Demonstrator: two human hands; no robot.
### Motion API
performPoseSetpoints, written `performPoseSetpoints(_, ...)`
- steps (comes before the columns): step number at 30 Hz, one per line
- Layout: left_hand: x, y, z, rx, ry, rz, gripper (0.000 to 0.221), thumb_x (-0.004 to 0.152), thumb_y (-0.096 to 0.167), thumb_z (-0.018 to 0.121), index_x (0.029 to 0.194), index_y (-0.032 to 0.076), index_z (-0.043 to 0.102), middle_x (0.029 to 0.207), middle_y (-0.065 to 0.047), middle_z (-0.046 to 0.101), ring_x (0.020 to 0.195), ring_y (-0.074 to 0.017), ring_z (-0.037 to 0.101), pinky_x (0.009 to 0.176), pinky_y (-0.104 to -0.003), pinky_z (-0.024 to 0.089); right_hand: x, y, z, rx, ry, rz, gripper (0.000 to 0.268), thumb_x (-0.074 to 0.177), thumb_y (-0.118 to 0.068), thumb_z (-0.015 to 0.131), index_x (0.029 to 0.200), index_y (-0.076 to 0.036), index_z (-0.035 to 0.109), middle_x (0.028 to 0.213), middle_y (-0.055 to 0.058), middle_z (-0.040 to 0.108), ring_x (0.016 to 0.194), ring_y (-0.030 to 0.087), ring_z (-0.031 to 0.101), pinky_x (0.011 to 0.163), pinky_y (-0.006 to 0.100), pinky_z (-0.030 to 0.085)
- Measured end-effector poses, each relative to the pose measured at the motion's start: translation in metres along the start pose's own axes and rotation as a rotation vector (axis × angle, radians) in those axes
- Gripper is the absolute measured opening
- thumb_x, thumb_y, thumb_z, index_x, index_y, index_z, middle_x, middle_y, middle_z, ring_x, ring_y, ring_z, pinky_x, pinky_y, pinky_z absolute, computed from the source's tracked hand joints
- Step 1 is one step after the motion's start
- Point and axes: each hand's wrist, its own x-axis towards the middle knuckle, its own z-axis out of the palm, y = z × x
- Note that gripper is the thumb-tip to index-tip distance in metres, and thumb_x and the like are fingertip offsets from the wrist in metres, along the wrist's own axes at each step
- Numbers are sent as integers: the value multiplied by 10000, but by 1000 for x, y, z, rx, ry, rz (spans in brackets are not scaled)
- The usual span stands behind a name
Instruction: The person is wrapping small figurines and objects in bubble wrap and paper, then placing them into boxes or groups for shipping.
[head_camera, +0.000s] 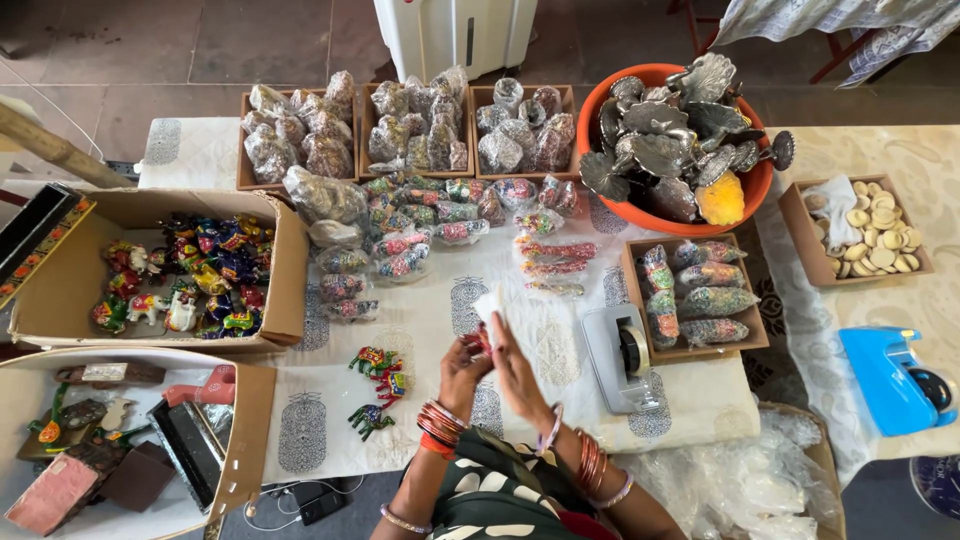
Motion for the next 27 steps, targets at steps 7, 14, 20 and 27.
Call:
performPoseSetpoints(7, 10, -13, -9, -112, 5, -17, 317, 869, -67, 659, 1179, -16, 610, 1079, -108, 706, 933, -212, 724, 862, -354, 623, 1, -8, 0, -157, 13, -18, 671, 1089, -438, 301, 1632, -66, 170, 1720, 171, 112, 1586, 308, 116, 1273, 402, 149)
performPoseSetpoints(14, 10, -5, -26, -137, 146, -30, 253, 934, -34, 647, 1181, 15, 627, 1049, -82, 698, 892, -178, 664, 801, -336, 575, -17, 4, 10, -291, -61, -61, 690, 1095, -518, 289, 1635, -92, 232, 1718, 183, 202, 1592, 322, 174, 1271, 426, 190)
performPoseSetpoints(20, -14, 32, 1, -124, -191, -284, 304, 914, -8, 664, 1212, 22, 610, 1131, -102, 707, 1003, -201, 699, 895, -381, 605, 27, 13, -43, 588, 136, 421, 692, 1024, -583, 395, 1566, -154, 415, 1321, 208, 620, 1200, 381, 585, 1045, 508, 448)
performPoseSetpoints(27, -17, 41, 0, -134, -308, -279, 302, 948, 3, 651, 1245, -2, 596, 1175, -124, 708, 1047, -218, 695, 945, -402, 593, 27, -41, -44, 1148, 266, 452, 563, 945, -468, 571, 1362, -90, 540, 1313, 79, 667, 1180, 220, 680, 1047, 454, 529)
